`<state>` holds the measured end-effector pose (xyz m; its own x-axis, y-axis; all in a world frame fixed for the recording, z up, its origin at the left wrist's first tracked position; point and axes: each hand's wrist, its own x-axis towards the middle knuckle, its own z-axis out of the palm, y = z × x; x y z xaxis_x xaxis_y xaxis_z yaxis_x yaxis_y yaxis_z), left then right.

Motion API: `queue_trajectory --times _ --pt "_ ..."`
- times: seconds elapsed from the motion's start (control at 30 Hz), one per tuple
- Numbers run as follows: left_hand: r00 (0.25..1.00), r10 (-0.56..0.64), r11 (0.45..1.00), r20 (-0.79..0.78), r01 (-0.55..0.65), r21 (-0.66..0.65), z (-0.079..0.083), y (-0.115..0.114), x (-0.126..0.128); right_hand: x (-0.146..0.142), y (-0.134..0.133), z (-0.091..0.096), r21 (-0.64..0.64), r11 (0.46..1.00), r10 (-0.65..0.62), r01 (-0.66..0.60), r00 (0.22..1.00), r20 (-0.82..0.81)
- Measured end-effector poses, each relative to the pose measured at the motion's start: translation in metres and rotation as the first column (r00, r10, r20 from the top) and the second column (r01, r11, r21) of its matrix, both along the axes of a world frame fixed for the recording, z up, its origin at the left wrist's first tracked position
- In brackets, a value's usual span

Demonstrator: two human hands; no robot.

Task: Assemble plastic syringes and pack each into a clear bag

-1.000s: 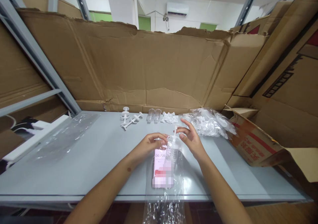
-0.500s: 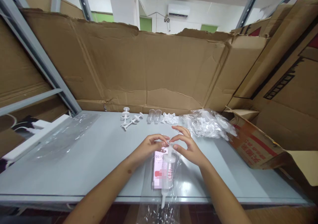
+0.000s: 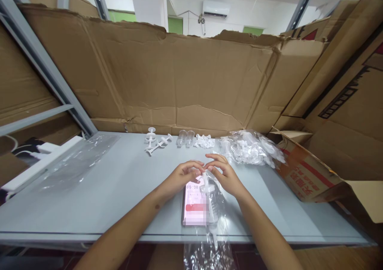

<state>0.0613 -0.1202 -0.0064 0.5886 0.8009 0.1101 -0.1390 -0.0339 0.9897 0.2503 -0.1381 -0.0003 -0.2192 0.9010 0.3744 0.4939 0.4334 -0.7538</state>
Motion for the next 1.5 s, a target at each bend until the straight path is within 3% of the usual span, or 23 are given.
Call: queue_trajectory --times 0.23,0.4,0.7,1.07,1.2,1.37,1.5 --pt "1.0 -0.015 1.0 -0.006 0.015 0.014 -0.003 0.001 0.0 0.004 -0.001 -0.001 -0.148 0.989 0.024 -0.023 1.0 0.006" --pt "1.0 -0.004 1.0 -0.022 0.004 -0.001 0.001 0.0 -0.001 0.01 -0.001 0.003 -0.124 0.992 -0.029 0.039 0.996 0.079" --pt "0.998 -0.011 0.999 -0.057 0.013 0.042 0.002 0.0 -0.003 0.002 -0.005 0.007 -0.029 0.999 0.021 -0.023 0.998 -0.058" --pt "0.998 -0.022 0.997 -0.062 0.027 0.067 0.003 0.0 -0.003 0.006 -0.005 0.008 -0.147 0.958 0.248 -0.246 0.969 -0.007" --pt "0.998 0.004 0.996 -0.056 0.001 0.086 0.001 0.004 -0.004 0.007 -0.007 0.012 -0.107 0.978 0.181 -0.18 0.983 -0.004" --pt "0.994 0.019 0.992 -0.103 -0.006 0.127 0.0 0.005 -0.004 0.011 -0.01 0.015 0.014 0.999 0.049 -0.051 0.99 0.133" --pt "0.984 0.064 0.982 -0.166 -0.032 0.186 -0.001 0.006 -0.004 0.011 -0.01 0.016 0.063 0.997 0.032 -0.044 0.983 0.182"
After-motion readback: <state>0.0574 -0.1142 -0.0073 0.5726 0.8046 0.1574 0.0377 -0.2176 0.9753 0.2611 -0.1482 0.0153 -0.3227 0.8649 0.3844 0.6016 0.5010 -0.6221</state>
